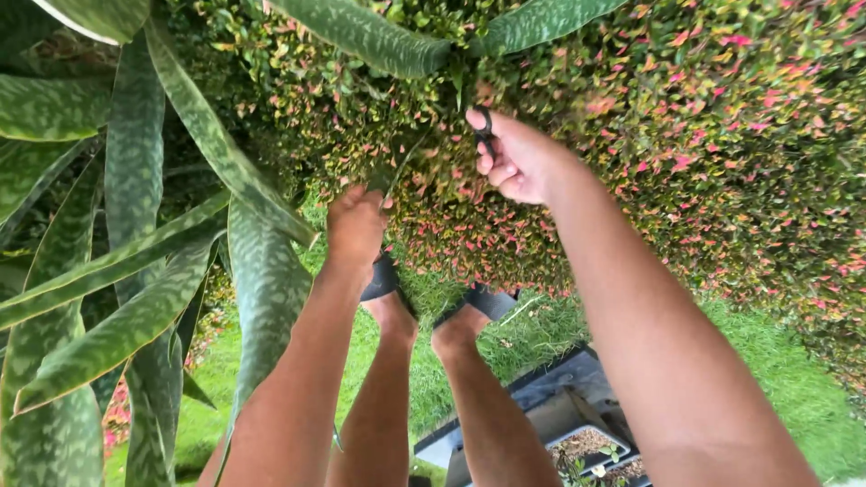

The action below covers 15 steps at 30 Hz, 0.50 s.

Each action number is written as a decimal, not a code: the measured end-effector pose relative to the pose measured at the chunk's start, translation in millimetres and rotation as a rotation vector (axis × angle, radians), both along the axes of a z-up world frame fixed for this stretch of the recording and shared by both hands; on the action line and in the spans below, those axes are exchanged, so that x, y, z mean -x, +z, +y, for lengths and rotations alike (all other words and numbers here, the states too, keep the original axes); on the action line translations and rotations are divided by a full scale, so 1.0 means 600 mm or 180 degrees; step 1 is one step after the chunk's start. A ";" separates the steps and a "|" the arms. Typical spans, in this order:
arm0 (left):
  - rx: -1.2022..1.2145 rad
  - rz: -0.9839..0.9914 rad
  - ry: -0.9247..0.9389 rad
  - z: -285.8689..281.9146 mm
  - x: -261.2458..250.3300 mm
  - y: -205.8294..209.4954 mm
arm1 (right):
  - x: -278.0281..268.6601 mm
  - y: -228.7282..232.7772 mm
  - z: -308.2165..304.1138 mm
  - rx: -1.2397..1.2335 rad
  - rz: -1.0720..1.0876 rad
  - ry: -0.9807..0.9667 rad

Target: Pruning snake plants and other garden plants using scissors.

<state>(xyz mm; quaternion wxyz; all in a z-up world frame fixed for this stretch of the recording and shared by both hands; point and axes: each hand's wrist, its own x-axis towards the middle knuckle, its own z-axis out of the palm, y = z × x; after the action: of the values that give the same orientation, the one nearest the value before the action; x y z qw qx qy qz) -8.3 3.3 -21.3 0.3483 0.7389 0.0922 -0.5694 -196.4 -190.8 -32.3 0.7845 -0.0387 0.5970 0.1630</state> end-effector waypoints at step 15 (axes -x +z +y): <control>-0.0432 -0.0093 -0.0338 -0.042 -0.006 0.060 | 0.011 -0.013 -0.004 0.0059 -0.0176 0.0103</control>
<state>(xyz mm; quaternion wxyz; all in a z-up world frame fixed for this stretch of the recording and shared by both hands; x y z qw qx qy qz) -4.4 -21.9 14.7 0.2681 0.7729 0.0862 -0.5686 -203.2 -193.4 -39.9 0.7976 -0.0601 0.5759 0.1690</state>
